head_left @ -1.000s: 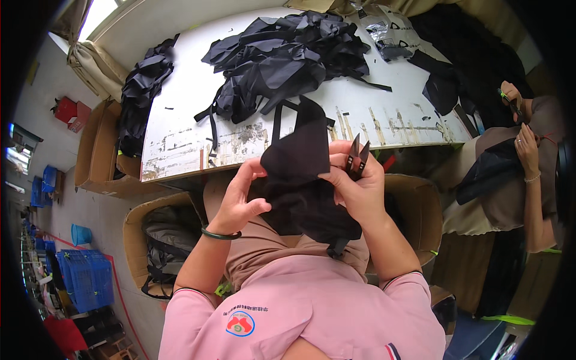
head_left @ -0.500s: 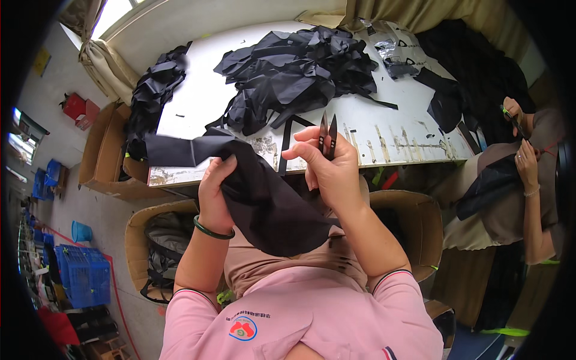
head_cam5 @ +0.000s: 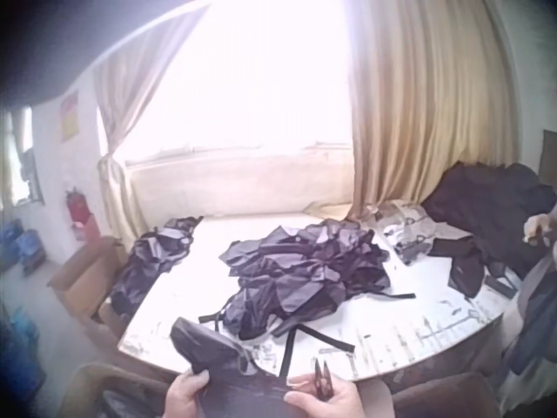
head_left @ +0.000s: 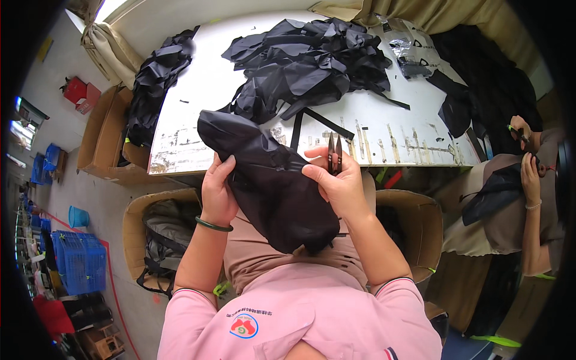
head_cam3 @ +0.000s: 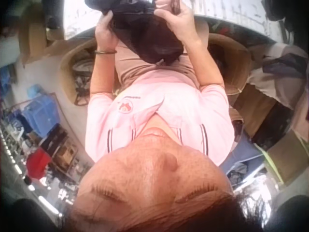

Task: Manually trim excess material from black fabric pieces using hand-held snips or scissors.

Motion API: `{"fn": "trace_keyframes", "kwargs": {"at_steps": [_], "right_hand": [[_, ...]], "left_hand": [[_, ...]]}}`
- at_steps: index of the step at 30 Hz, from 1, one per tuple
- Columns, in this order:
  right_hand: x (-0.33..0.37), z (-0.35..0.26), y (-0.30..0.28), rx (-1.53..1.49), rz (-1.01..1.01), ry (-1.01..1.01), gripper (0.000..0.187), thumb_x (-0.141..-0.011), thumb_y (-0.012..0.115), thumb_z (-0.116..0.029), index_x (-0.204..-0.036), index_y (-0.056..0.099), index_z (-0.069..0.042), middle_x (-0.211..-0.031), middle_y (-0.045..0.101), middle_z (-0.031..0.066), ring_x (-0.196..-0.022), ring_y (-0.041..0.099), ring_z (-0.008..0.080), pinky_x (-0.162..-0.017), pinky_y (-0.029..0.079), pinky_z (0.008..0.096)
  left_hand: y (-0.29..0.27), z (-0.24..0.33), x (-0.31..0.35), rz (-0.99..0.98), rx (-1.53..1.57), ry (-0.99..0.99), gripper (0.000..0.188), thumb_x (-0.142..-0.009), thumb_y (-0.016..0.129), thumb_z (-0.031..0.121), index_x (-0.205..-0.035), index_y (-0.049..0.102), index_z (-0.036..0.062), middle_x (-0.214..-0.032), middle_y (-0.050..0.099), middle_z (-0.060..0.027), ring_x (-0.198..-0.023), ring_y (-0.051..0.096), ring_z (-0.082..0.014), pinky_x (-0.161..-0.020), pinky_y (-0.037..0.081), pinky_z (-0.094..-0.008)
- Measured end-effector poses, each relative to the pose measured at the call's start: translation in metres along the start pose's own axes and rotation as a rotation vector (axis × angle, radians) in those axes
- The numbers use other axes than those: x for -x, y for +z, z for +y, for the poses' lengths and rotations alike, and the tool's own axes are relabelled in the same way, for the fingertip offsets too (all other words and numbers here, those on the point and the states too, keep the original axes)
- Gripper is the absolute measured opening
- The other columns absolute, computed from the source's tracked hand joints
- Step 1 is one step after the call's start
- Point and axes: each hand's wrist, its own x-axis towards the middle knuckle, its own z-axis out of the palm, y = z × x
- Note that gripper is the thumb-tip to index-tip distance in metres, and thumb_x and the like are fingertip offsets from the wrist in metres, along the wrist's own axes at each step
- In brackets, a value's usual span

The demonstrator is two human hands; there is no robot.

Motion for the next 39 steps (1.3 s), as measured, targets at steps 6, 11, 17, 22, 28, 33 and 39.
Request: {"fn": "trace_keyframes", "kwargs": {"at_steps": [6,11,17,22,28,33,39], "right_hand": [[0.000,0.017,-0.007,0.194,-0.128,-0.004,0.031,-0.084,0.074,-0.016,-0.108,0.062,-0.001,-0.074,0.059,-0.0024,-0.070,0.052,0.0044,-0.068,0.043,0.0202],[-0.009,0.012,-0.007,0.281,-0.119,-0.092,0.029,-0.082,0.076,-0.021,-0.100,0.064,-0.002,-0.071,0.057,-0.0040,-0.068,0.050,0.0035,-0.065,0.042,0.0206],[0.007,0.000,-0.020,0.001,-0.116,0.152,0.023,-0.081,0.078,-0.019,-0.075,0.059,-0.006,-0.066,0.048,-0.0087,-0.061,0.041,0.0018,-0.053,0.034,0.0199],[0.017,0.005,-0.034,0.065,0.012,0.165,0.028,-0.078,0.080,-0.015,-0.069,0.054,-0.010,-0.066,0.045,-0.0098,-0.060,0.037,0.0014,-0.052,0.030,0.0187],[0.025,0.000,-0.044,0.161,-0.006,0.023,0.028,-0.080,0.077,-0.014,-0.070,0.053,-0.006,-0.065,0.045,-0.0082,-0.060,0.036,0.0028,-0.053,0.031,0.0206],[0.024,-0.006,-0.043,0.420,-0.056,-0.171,0.029,-0.081,0.075,-0.016,-0.072,0.052,-0.002,-0.062,0.043,-0.0027,-0.060,0.034,0.0063,-0.053,0.032,0.0242],[0.024,-0.015,-0.029,0.430,-0.155,-0.246,0.032,-0.081,0.076,-0.021,-0.074,0.052,-0.001,-0.064,0.039,0.0008,-0.060,0.033,0.0086,-0.052,0.032,0.0258]], "left_hand": [[0.009,0.006,-0.001,-0.067,0.059,-0.106,0.037,-0.095,0.046,0.013,-0.129,0.048,-0.0007,-0.126,0.058,-0.0114,-0.115,0.056,-0.0233,-0.102,0.041,-0.0357],[0.015,0.000,-0.004,-0.286,0.029,-0.260,0.042,-0.096,0.047,0.018,-0.134,0.042,0.0003,-0.132,0.053,-0.0121,-0.119,0.053,-0.0241,-0.104,0.040,-0.0355],[-0.006,-0.020,0.002,-0.352,-0.385,-0.078,0.047,-0.089,0.062,0.009,-0.132,0.045,-0.0010,-0.124,0.058,-0.0107,-0.109,0.057,-0.0155,-0.096,0.043,-0.0302],[-0.013,-0.031,0.008,-0.208,-0.470,-0.077,0.027,-0.092,0.059,0.005,-0.117,0.059,-0.0050,-0.109,0.065,-0.0049,-0.098,0.058,-0.0094,-0.090,0.045,-0.0236],[-0.039,-0.009,-0.004,0.029,-0.424,-0.026,0.016,-0.096,0.054,0.011,-0.105,0.063,0.0014,-0.089,0.065,-0.0019,-0.072,0.056,-0.0051,-0.072,0.048,-0.0198],[0.007,0.009,0.000,-0.052,-0.938,0.765,0.022,-0.092,0.060,0.009,-0.111,0.057,0.0007,-0.106,0.061,-0.0116,-0.103,0.057,-0.0210,-0.096,0.043,-0.0337],[0.064,-0.001,0.010,-0.643,-1.276,0.622,0.022,-0.080,0.071,0.007,-0.099,0.062,0.0024,-0.093,0.064,-0.0110,-0.091,0.061,-0.0243,-0.093,0.045,-0.0337]]}}
